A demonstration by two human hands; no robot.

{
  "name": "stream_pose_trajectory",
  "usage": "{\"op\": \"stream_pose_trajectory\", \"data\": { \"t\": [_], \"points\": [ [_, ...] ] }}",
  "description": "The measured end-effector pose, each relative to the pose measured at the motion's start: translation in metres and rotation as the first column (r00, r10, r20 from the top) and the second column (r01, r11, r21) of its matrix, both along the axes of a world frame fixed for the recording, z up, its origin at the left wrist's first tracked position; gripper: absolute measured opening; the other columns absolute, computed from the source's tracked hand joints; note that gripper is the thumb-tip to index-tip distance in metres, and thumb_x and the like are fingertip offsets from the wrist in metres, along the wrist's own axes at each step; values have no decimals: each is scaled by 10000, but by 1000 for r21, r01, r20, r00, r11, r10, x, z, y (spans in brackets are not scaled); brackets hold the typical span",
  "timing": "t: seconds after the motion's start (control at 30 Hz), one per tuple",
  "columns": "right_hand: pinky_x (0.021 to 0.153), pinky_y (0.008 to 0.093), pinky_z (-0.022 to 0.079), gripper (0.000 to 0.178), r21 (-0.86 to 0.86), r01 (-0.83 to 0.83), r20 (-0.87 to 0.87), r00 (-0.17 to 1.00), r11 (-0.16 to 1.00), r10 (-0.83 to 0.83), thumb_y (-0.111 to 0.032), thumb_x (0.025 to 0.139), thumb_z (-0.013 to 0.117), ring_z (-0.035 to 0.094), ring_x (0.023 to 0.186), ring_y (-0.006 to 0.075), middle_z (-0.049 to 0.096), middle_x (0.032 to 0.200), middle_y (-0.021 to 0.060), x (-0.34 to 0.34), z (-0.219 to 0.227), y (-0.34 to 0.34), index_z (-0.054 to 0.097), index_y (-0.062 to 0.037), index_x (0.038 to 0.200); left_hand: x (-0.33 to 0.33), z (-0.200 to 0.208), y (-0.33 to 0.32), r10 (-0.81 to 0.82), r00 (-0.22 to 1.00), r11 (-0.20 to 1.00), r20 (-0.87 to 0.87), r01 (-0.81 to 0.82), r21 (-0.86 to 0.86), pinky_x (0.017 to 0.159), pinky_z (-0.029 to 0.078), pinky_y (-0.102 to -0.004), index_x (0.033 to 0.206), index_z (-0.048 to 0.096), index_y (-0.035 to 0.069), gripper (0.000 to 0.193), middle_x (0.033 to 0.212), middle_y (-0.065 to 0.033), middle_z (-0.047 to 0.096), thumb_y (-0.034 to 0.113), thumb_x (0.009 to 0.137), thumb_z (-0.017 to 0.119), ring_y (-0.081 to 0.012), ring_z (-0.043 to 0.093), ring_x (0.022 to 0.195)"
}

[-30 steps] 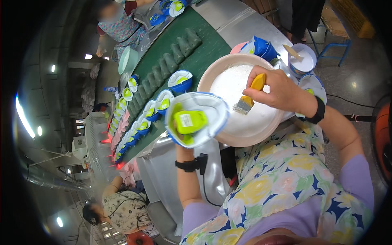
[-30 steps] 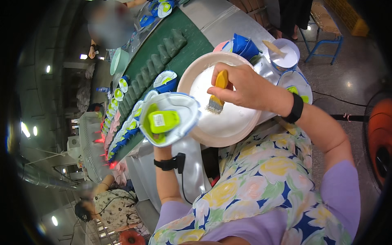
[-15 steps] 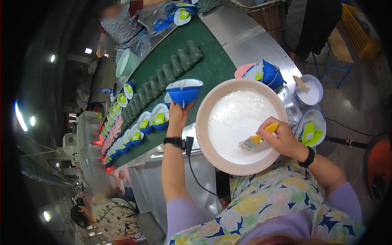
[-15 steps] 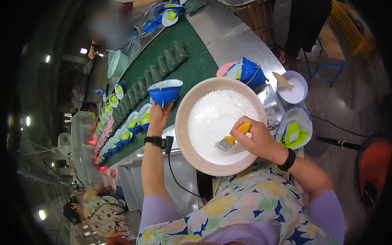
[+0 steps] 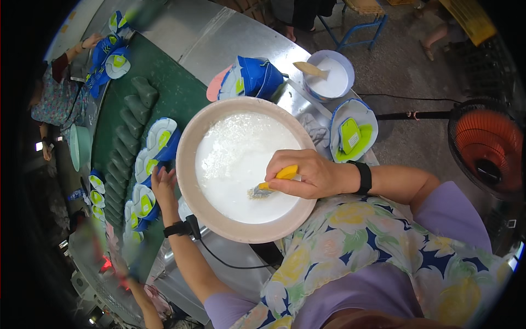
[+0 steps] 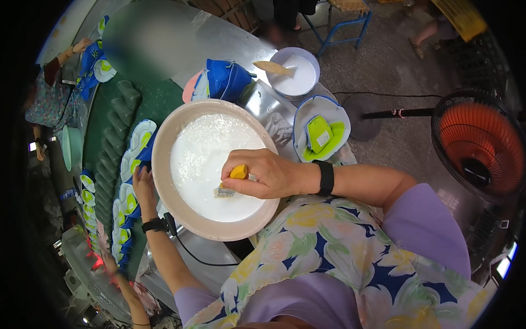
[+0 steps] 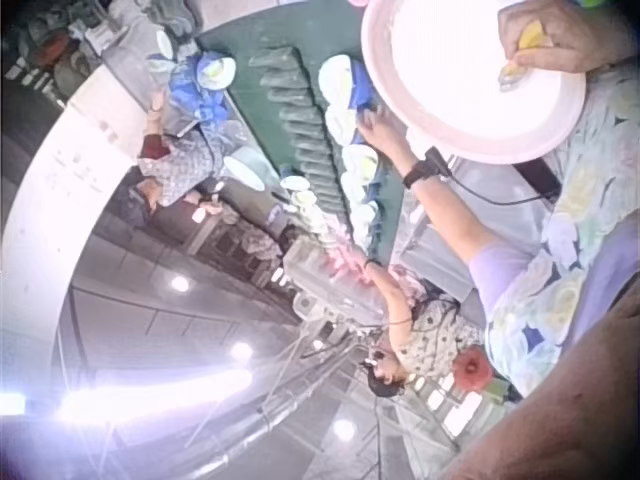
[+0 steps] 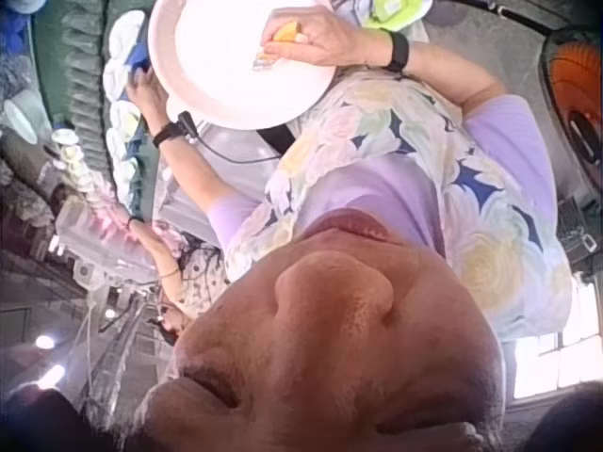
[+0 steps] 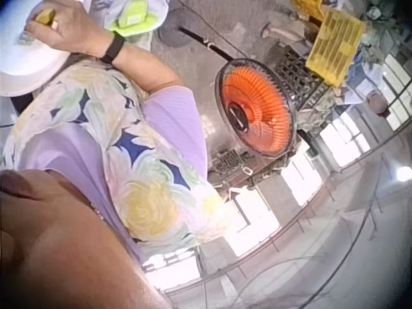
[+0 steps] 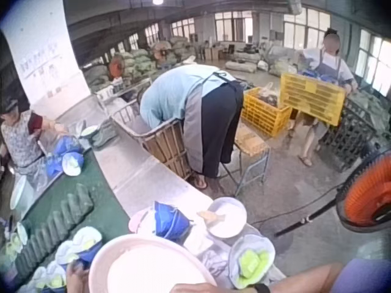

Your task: The recorder is applying a white liquid adhesive to the inner components of blue athletic shoes using a brush at a manufacturing assembly line.

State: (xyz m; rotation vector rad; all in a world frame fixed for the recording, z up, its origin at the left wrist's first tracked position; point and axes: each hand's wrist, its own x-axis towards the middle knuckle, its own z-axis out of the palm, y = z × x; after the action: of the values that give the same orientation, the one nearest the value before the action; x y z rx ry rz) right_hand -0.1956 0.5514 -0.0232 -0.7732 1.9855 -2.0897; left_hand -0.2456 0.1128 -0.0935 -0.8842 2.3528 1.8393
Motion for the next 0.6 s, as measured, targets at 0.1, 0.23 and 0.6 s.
{"op": "stream_pose_trajectory", "data": {
  "t": [0.1, 0.23, 0.6],
  "points": [
    [696, 305, 485, 135, 53, -27, 5, 1000, 998, 27, -142, 913, 648, 631, 768, 213, 621, 879, 99, 5, -2, 1, 600, -18, 938, 7, 2, 3, -53, 999, 997, -5, 54, 61, 969, 482, -355, 1505, 253, 31, 619, 1500, -178, 375, 184, 980, 545, -233, 567, 1189],
    [695, 302, 483, 142, 46, 0, -21, 1000, 999, 1, -145, 910, 654, 624, 756, 208, 618, 876, 97, 2, -1, 3, 604, -15, 938, -17, -1, 26, -58, 998, 994, 38, 54, 98, 1000, 455, -362, 1517, 244, 56, 633, 1525, -184, 340, 174, 971, 543, -250, 508, 1258],
    [794, 333, 519, 111, -31, 73, -143, 987, 997, -77, 39, 863, 630, 654, 895, 280, 655, 963, 157, 4, 6, -13, 610, -5, 963, 3, -43, -75, 268, 938, 806, -218, -342, -484, 937, 461, -405, 1182, 578, -41, 386, 1165, -213, 614, 129, 843, 646, -315, 590, 1056]
  ]
}}
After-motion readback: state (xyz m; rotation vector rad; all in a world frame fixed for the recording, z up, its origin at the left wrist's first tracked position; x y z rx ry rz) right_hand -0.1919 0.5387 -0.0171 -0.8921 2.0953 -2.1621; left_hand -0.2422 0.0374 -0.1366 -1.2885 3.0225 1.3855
